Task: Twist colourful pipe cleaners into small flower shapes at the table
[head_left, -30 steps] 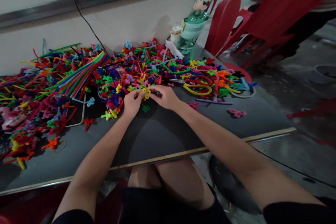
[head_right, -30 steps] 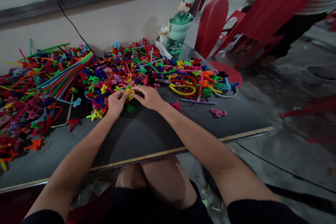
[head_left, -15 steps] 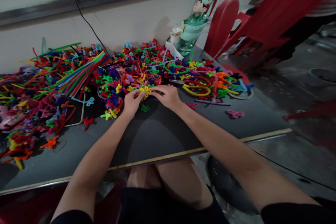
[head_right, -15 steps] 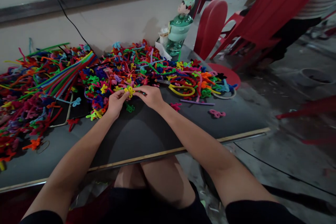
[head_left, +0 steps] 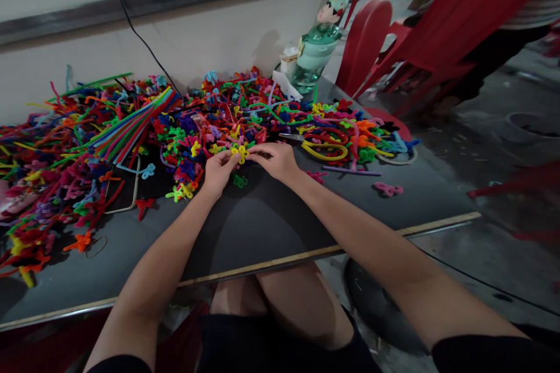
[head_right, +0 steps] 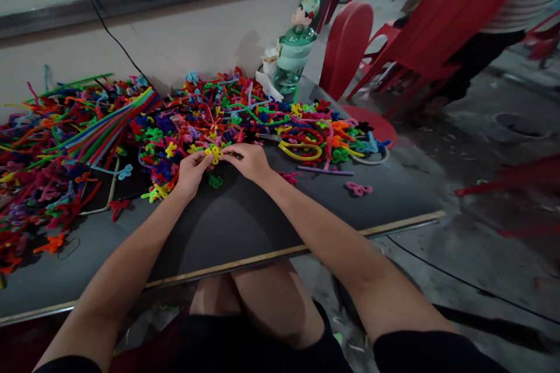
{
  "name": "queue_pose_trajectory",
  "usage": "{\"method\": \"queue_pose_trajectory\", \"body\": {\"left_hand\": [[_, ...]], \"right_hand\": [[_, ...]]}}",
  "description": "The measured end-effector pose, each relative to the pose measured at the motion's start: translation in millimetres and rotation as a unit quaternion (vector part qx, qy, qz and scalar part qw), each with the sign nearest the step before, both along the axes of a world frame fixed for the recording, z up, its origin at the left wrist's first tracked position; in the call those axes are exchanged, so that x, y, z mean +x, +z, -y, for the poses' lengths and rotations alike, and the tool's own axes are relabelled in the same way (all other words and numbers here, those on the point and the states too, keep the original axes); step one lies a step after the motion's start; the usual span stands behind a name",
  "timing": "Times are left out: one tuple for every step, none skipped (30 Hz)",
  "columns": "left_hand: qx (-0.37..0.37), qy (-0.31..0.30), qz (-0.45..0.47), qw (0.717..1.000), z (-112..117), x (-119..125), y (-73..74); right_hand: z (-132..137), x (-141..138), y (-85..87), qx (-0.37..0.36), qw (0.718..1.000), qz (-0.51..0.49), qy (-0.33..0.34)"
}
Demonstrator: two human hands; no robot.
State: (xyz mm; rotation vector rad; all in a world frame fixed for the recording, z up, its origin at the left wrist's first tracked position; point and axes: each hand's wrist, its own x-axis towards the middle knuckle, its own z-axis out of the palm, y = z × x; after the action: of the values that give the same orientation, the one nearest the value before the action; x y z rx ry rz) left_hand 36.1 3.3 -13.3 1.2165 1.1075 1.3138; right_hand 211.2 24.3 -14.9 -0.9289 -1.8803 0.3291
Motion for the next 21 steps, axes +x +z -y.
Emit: {"method": "queue_pose_trajectory", "body": {"left_hand": [[0.0, -0.001, 0.001, 1.0, -0.1, -0.1, -0.4], [0.0, -0.002, 0.002, 1.0, -0.3, -0.2, -0.9], [0.0, -0.004, 0.001, 1.0, -0.6, -0.2, -1.3], [0.0, -0.005, 0.0, 1.0, -0.8, -0.1, -1.6], [0.0, -0.005, -0.002, 1.0, -1.0, 0.0, -1.8], [-0.001, -0.005, -0.003, 1.0, -1.2, 0.3, -1.9], [-0.003, -0.005, -0.003, 1.0, -1.3, 0.5, -1.8], [-0.004, -0.004, -0.001, 1.0, -1.3, 0.8, -1.6], [-0.006, -0.004, 0.001, 1.0, -1.1, 1.0, -1.3], [-0.008, -0.003, 0.003, 1.0, -0.9, 1.2, -0.9], [-0.009, -0.003, 0.004, 1.0, -0.5, 1.3, -0.5], [-0.009, -0.002, 0.002, 1.0, -0.2, 1.3, -0.1], [-0.008, -0.002, -0.001, 1.0, 0.2, 1.3, 0.2], [-0.007, -0.002, -0.004, 1.0, 0.4, 1.2, 0.4], [-0.006, -0.002, -0.006, 1.0, 0.6, 1.1, 0.5], [-0.005, -0.002, -0.007, 1.0, 0.6, 1.0, 0.4], [-0.005, -0.003, -0.007, 1.0, 0.5, 0.9, 0.1], [-0.005, -0.003, -0.004, 1.0, 0.3, 0.9, -0.2], [-0.005, -0.004, -0.002, 1.0, 0.0, 0.9, -0.6], [-0.005, -0.004, 0.0, 1.0, -0.3, 0.9, -1.0], [-0.005, -0.004, 0.002, 1.0, -0.5, 1.0, -1.2]], "right_hand": [[-0.3, 0.2, -0.2, 0.0, 1.0, 0.002, 0.001], [-0.5, 0.4, -0.5, -0.002, 1.0, 0.004, 0.003], [-0.7, 0.6, -0.6, -0.006, 1.0, 0.007, 0.006], [-0.9, 0.8, -0.8, -0.011, 1.0, 0.01, 0.008], [-1.0, 1.0, -0.8, -0.017, 1.0, 0.012, 0.009], [-1.0, 1.1, -0.8, -0.023, 1.0, 0.015, 0.009], [-0.9, 1.2, -0.7, -0.028, 0.999, 0.015, 0.009], [-0.9, 1.3, -0.5, -0.03, 0.999, 0.013, 0.009], [-0.8, 1.3, -0.3, -0.029, 0.999, 0.009, 0.01], [-0.7, 1.3, -0.1, -0.027, 1.0, 0.007, 0.01], [-0.8, 1.3, 0.1, -0.025, 1.0, 0.007, 0.012], [-0.8, 1.2, 0.2, -0.024, 1.0, 0.009, 0.012], [-1.0, 1.2, 0.3, -0.024, 1.0, 0.013, 0.012], [-1.2, 1.1, 0.3, -0.026, 0.999, 0.018, 0.01], [-1.3, 1.0, 0.3, -0.028, 0.999, 0.021, 0.01], [-1.5, 0.9, 0.3, -0.03, 0.999, 0.021, 0.01], [-1.5, 0.8, 0.2, -0.031, 0.999, 0.019, 0.01], [-1.5, 0.7, 0.2, -0.034, 0.999, 0.013, 0.011], [-1.4, 0.5, 0.3, -0.039, 0.999, 0.004, 0.012], [-1.3, 0.4, 0.4, -0.048, 0.999, -0.005, 0.013], [-1.1, 0.2, 0.5, -0.06, 0.998, -0.015, 0.013]]}}
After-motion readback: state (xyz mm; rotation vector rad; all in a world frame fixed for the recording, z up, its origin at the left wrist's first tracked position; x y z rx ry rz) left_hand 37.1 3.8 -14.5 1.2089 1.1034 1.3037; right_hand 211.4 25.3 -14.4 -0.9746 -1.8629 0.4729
